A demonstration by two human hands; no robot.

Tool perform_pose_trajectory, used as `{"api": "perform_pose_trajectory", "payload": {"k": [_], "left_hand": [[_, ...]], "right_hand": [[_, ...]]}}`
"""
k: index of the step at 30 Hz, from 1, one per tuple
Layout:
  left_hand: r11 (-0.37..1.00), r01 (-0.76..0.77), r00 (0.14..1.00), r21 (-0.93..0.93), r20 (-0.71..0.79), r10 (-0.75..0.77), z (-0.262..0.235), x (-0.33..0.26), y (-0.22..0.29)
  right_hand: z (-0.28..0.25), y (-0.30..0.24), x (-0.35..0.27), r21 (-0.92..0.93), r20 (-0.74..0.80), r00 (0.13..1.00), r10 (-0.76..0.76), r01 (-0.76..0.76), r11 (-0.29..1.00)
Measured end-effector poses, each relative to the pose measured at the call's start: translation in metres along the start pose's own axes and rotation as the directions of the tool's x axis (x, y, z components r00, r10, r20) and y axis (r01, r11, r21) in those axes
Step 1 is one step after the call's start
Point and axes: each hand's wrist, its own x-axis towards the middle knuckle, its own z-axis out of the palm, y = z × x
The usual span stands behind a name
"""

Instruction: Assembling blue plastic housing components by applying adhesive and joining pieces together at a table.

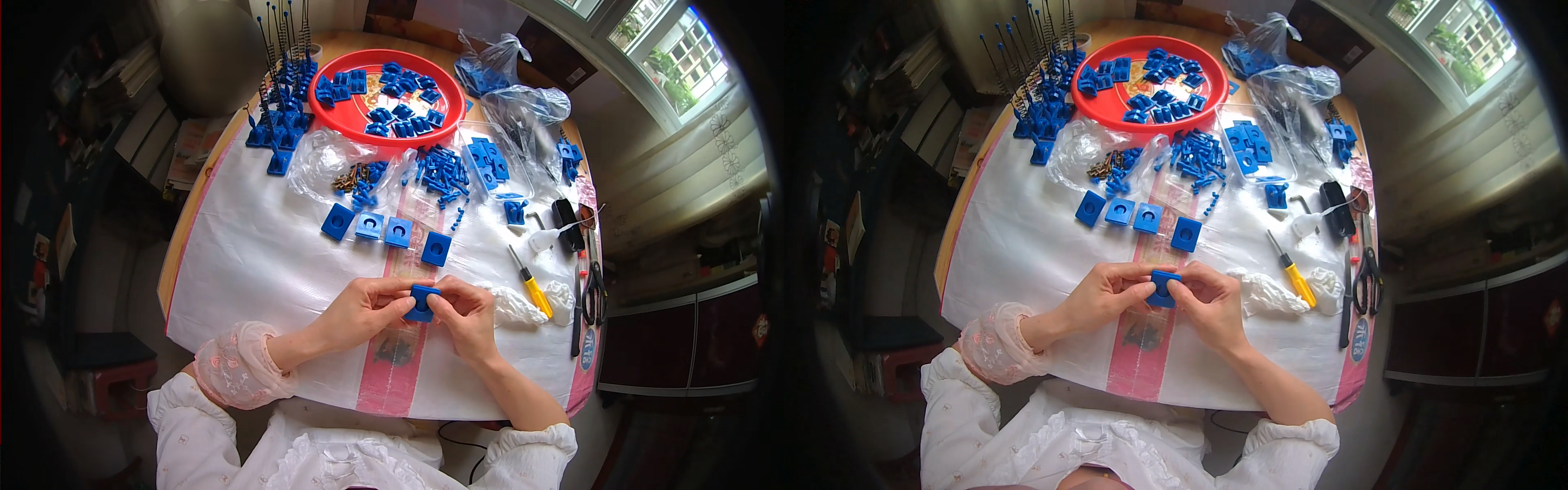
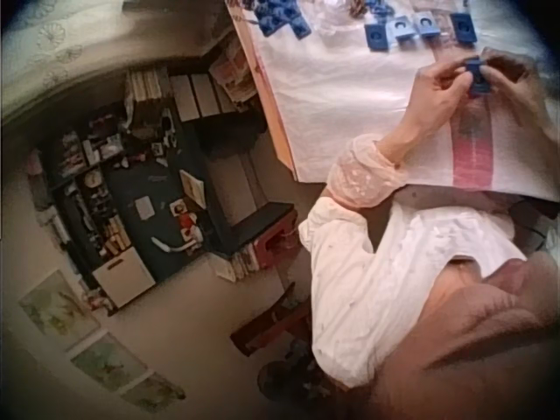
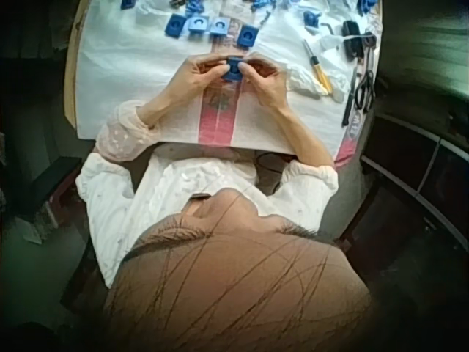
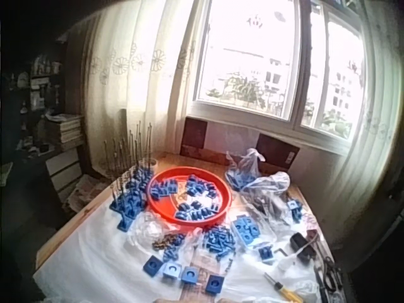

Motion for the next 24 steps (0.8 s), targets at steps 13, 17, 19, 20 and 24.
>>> {"api": "perform_pose_trajectory", "payload": {"k": [13,17,19,20,24], "left_hand": [[1.0,0.017,0.995,0.014,-0.095,-0.016,-0.002,0.0,0.003],[1.0,0.001,0.993,0.015,-0.12,0.0,-0.003,0.001,0.001],[1.0,0.0,0.993,0.021,-0.121,0.002,-0.004,0.002,0.0],[1.0,-0.006,0.993,0.029,-0.121,0.01,-0.004,0.002,-0.001],[1.0,0.015,0.996,0.002,-0.09,-0.015,-0.007,0.002,-0.001]], "right_hand": [[-0.004,-0.002,0.0,0.046,0.05,0.994,0.096,-0.098,0.994],[0.0,-0.003,-0.001,0.015,0.06,0.997,0.042,-0.043,0.999],[0.002,-0.002,0.0,-0.001,0.053,0.998,0.016,-0.016,1.0],[0.003,-0.003,0.0,0.003,0.054,0.998,0.02,-0.021,1.0],[0.002,-0.003,-0.001,0.013,0.052,0.997,0.056,-0.057,0.998]]}}
